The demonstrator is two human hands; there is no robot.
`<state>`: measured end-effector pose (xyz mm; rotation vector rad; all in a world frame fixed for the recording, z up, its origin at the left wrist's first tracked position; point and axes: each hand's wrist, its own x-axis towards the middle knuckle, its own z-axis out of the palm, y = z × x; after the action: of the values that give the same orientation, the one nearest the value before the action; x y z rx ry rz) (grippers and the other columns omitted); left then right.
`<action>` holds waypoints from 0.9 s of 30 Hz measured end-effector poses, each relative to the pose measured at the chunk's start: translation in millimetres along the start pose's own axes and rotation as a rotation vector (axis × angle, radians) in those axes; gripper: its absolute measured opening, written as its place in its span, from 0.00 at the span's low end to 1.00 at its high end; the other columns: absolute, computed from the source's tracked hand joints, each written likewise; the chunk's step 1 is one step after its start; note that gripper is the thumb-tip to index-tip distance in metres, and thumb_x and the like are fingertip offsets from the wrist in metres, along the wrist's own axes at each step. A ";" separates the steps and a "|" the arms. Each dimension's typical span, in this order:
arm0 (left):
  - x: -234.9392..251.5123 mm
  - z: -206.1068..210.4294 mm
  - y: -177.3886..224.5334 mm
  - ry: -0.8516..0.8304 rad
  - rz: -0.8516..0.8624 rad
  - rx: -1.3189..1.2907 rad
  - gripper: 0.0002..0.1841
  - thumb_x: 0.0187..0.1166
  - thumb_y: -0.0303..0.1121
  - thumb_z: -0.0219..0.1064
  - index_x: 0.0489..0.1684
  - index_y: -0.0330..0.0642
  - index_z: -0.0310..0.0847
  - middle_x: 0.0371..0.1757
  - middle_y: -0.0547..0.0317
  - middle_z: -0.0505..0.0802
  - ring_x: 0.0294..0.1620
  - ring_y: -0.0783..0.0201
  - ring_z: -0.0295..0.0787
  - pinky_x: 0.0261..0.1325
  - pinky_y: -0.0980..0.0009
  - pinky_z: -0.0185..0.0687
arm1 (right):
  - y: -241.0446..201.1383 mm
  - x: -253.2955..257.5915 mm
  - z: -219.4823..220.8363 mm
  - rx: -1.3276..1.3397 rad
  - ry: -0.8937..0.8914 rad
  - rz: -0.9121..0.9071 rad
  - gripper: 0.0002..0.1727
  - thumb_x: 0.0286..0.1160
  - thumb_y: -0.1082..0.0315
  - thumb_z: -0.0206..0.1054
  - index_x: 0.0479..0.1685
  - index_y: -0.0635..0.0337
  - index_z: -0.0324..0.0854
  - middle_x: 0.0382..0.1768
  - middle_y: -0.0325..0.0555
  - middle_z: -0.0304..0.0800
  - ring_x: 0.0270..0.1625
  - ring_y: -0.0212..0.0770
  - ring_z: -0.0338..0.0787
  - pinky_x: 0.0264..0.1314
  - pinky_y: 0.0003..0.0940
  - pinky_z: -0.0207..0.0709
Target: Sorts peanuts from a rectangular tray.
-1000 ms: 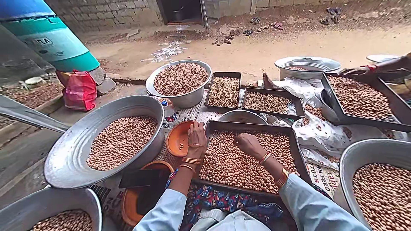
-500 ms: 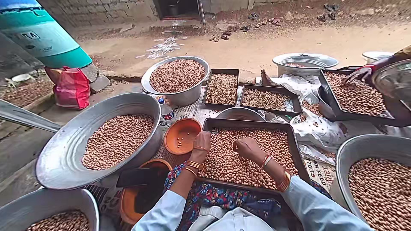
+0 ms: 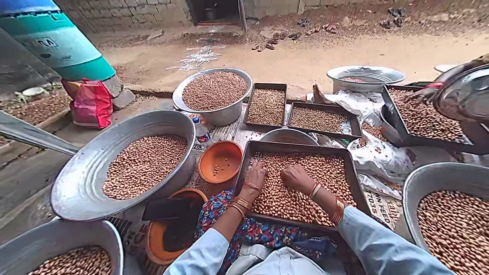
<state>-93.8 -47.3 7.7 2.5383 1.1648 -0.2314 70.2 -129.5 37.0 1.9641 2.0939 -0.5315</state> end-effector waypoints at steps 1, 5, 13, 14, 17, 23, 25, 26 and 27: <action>-0.1 0.8 0.5 0.009 0.002 0.015 0.14 0.84 0.30 0.62 0.61 0.43 0.90 0.77 0.43 0.82 0.83 0.42 0.72 0.77 0.47 0.75 | -0.6 1.5 -3.8 -0.017 -0.026 -0.007 0.13 0.82 0.66 0.62 0.49 0.69 0.86 0.51 0.66 0.91 0.59 0.67 0.89 0.59 0.67 0.75; 1.6 2.7 4.2 0.001 0.005 0.028 0.15 0.84 0.33 0.62 0.62 0.42 0.90 0.77 0.43 0.82 0.82 0.41 0.73 0.76 0.46 0.76 | -13.4 6.4 -40.6 0.076 0.182 -0.074 0.14 0.82 0.63 0.61 0.50 0.64 0.86 0.50 0.62 0.92 0.56 0.64 0.91 0.54 0.65 0.77; -4.2 -1.9 4.0 -0.015 -0.030 0.017 0.19 0.81 0.40 0.63 0.62 0.38 0.87 0.76 0.40 0.82 0.82 0.41 0.73 0.74 0.44 0.77 | -2.9 -5.4 -65.5 0.321 0.577 -0.118 0.13 0.84 0.59 0.65 0.56 0.50 0.91 0.47 0.48 0.95 0.51 0.52 0.94 0.54 0.59 0.83; -7.0 -10.4 -2.4 0.043 -0.067 0.001 0.19 0.82 0.40 0.62 0.62 0.38 0.87 0.74 0.40 0.83 0.81 0.41 0.75 0.74 0.44 0.77 | 11.8 -11.7 -61.0 0.287 0.488 -0.048 0.14 0.85 0.59 0.63 0.58 0.50 0.90 0.51 0.49 0.95 0.56 0.53 0.94 0.57 0.61 0.82; -11.7 -37.6 -33.6 0.342 -0.246 -0.017 0.21 0.85 0.41 0.62 0.68 0.38 0.84 0.71 0.36 0.85 0.77 0.37 0.77 0.74 0.43 0.75 | 66.0 -35.7 -41.7 0.260 0.273 0.183 0.17 0.85 0.59 0.62 0.65 0.49 0.88 0.59 0.53 0.94 0.65 0.59 0.90 0.64 0.67 0.77; 8.0 -37.9 16.9 0.014 0.009 -0.058 0.29 0.88 0.40 0.62 0.87 0.40 0.68 0.85 0.39 0.75 0.87 0.41 0.67 0.87 0.45 0.61 | 121.9 -58.2 -27.0 0.210 0.170 0.426 0.20 0.78 0.66 0.66 0.69 0.48 0.87 0.64 0.60 0.90 0.69 0.67 0.87 0.64 0.73 0.75; 14.4 -15.2 55.1 -0.085 0.250 -0.057 0.31 0.88 0.40 0.62 0.90 0.41 0.64 0.89 0.43 0.71 0.92 0.45 0.61 0.92 0.46 0.52 | 118.8 -52.3 -30.3 0.178 0.163 0.474 0.20 0.76 0.67 0.65 0.67 0.50 0.88 0.64 0.61 0.90 0.68 0.67 0.87 0.63 0.72 0.75; 17.2 -3.9 69.8 -0.117 0.356 -0.050 0.31 0.88 0.39 0.62 0.91 0.41 0.62 0.91 0.44 0.67 0.94 0.47 0.57 0.94 0.45 0.47 | 115.5 -47.0 -30.8 0.168 0.158 0.497 0.19 0.77 0.67 0.64 0.66 0.52 0.88 0.64 0.61 0.90 0.68 0.67 0.87 0.62 0.71 0.75; 20.3 5.8 80.1 -0.135 0.434 -0.045 0.32 0.88 0.40 0.61 0.92 0.42 0.61 0.93 0.46 0.65 0.95 0.49 0.54 0.94 0.43 0.42 | 111.0 -40.9 -30.5 0.159 0.154 0.511 0.19 0.78 0.67 0.63 0.66 0.55 0.87 0.64 0.62 0.89 0.69 0.67 0.86 0.63 0.71 0.76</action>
<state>-19.8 -83.9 15.3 2.6108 0.5430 -0.2577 186.3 -150.0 68.9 2.5808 1.5596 -0.4623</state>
